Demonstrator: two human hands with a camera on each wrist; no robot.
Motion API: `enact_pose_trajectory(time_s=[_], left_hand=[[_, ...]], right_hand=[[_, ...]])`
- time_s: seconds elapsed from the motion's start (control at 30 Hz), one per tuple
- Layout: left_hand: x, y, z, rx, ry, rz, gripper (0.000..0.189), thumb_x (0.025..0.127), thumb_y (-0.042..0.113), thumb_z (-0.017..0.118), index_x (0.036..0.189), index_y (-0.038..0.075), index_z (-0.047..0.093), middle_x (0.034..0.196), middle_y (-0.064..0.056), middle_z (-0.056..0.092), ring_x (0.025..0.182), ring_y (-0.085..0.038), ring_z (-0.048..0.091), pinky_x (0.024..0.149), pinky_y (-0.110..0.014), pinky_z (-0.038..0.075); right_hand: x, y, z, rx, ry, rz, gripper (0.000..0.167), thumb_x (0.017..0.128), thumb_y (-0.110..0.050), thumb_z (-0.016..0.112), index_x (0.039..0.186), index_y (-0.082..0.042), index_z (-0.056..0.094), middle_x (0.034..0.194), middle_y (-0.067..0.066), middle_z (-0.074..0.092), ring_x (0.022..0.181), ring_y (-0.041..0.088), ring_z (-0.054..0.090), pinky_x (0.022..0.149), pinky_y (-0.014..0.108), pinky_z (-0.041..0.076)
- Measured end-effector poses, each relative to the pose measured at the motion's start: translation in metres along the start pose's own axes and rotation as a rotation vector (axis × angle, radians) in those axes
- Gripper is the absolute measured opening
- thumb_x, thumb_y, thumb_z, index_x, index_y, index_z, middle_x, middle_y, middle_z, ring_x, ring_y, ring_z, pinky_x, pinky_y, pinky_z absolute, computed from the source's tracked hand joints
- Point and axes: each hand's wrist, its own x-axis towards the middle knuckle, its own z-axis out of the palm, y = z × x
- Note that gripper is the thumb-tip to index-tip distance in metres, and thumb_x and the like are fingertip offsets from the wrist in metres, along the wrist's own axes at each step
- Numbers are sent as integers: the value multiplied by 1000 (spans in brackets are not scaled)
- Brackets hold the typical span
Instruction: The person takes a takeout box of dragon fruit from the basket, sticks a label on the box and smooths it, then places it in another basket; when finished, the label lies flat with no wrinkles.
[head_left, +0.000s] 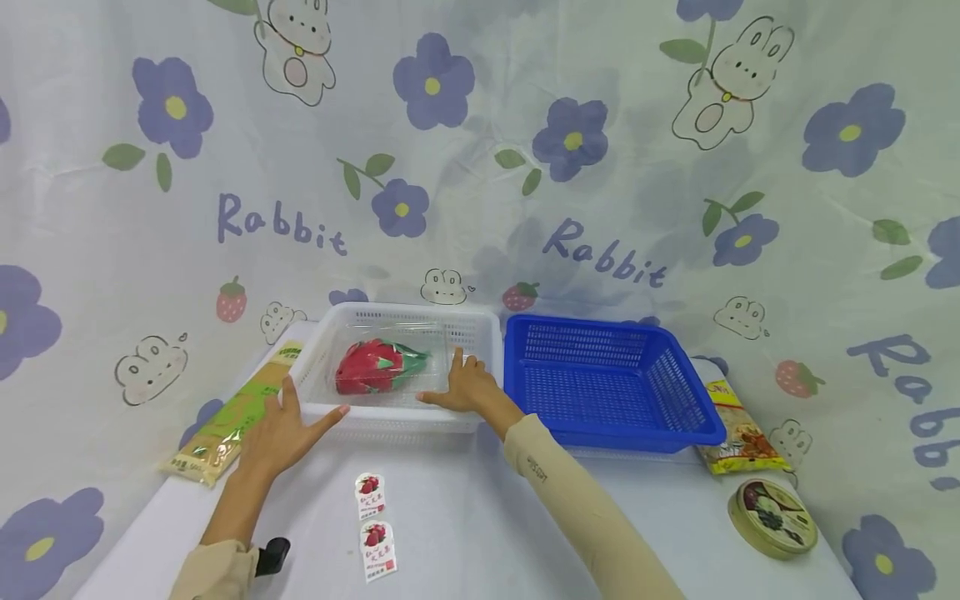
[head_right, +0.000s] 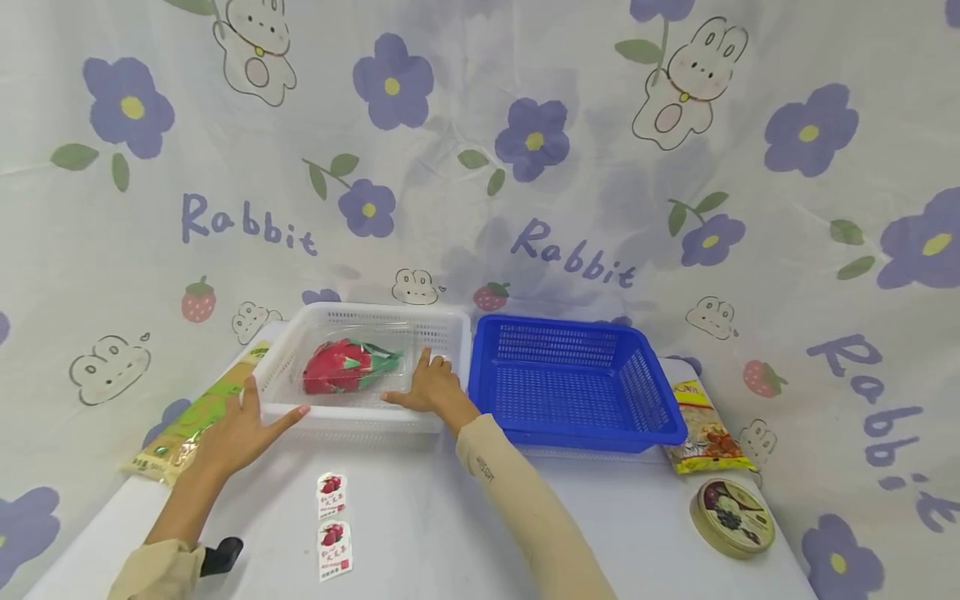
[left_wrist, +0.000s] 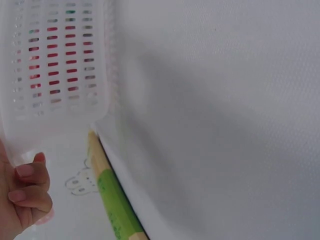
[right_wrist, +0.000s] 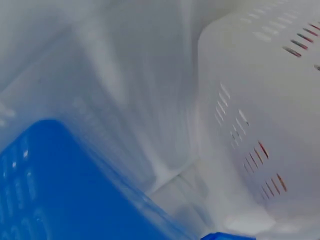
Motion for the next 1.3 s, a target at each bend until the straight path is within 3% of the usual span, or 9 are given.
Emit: enact_pose_trajectory(time_s=[0.33,0.67,0.93,1.03,1.13,1.23,1.3], left_hand=[[-1,3,0,3,-2,-2,125,85,80,47,153,-5,-15,135,-47,27,93,-52,52,60,-47,45],[2,2,2,4,1,-1,127,84,81,46,153,-4,-15,136,-46,28,92,-49,52,59,-45,44],[1,2,1,1,4,-1,126,84,81,46,154,-4,-15,137,-47,28,95,-52,52,60,-48,46],[-1,2,1,-3,2,-2,126,84,81,47,154,-5,-14,134,-46,29,91,-49,52,58,-44,44],[-1,2,1,-7,4,-2,126,84,80,48,154,-5,-13,131,-45,30,87,-46,52,56,-39,41],[-3,2,0,-7,5,-2,126,84,80,48,154,-5,-12,131,-44,30,86,-46,52,55,-38,41],[-3,1,0,-9,2,-3,126,84,80,48,154,-5,-13,132,-45,30,86,-47,51,56,-40,41]], right_hand=[[4,2,11,45,26,8,116,84,-82,46,158,0,9,152,28,35,138,40,41,111,47,39],[9,4,16,92,8,22,117,83,-82,47,159,-2,7,152,28,34,138,42,42,111,49,39],[10,3,18,202,-26,46,115,84,-82,43,159,-4,8,154,29,33,139,46,39,110,55,37],[12,3,19,281,-52,50,116,83,-83,44,159,-4,7,156,28,32,141,46,37,111,57,36],[14,4,19,427,-91,49,118,82,-79,51,159,-5,2,158,27,29,143,44,34,113,56,33],[17,5,19,563,-129,46,123,81,-73,61,159,-7,-6,151,27,40,134,39,47,111,51,37],[18,5,18,618,-149,46,125,80,-69,67,159,-10,-10,142,26,49,116,35,58,104,47,43]])
